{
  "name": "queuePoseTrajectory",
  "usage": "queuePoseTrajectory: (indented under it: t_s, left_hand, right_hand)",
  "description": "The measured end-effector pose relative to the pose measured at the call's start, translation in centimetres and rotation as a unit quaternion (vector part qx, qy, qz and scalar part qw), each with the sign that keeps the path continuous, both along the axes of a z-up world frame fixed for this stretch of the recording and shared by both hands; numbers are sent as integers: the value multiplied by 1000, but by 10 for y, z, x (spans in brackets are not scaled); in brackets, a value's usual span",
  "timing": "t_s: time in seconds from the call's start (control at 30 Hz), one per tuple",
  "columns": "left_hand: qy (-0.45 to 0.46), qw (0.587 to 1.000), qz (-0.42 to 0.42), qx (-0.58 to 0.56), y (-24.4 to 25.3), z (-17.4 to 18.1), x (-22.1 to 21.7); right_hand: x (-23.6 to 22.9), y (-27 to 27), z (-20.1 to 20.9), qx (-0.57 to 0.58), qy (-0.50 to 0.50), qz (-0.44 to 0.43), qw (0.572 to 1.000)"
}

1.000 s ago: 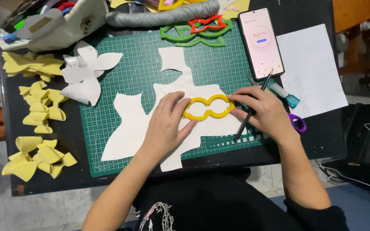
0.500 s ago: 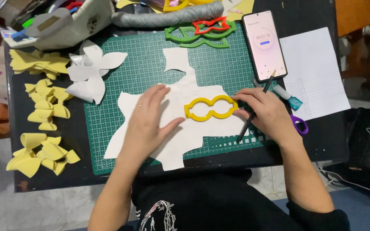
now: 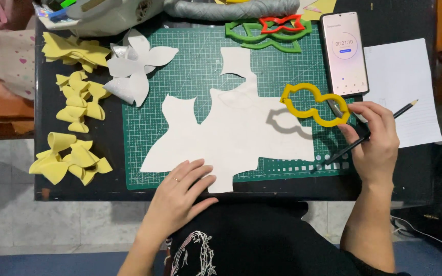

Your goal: Tracing bow shapes with a pencil and template and cutting them out with scissors.

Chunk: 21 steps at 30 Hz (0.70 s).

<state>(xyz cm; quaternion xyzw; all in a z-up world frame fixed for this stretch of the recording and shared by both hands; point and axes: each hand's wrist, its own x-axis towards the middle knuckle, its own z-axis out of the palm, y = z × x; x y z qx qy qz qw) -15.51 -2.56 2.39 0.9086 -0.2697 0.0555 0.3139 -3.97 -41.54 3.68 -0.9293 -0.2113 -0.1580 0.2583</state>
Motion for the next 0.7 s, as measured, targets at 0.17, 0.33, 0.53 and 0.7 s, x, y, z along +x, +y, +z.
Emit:
queuePoseTrajectory:
  t_s: [0.17, 0.33, 0.53, 0.7]
  left_hand:
    - [-53, 998, 25, 14, -10, -9, 2]
    - [-79, 996, 21, 19, -17, -14, 10]
    - [-90, 995, 27, 38, -28, -17, 13]
    - [-104, 992, 51, 43, -29, -19, 11]
  right_hand:
    - [-13, 7, -2, 25, 5, -8, 1000]
    - [-19, 6, -4, 30, 0, -16, 999]
    - [-22, 10, -7, 39, -9, -7, 999]
    - [-22, 11, -5, 29, -10, -10, 999]
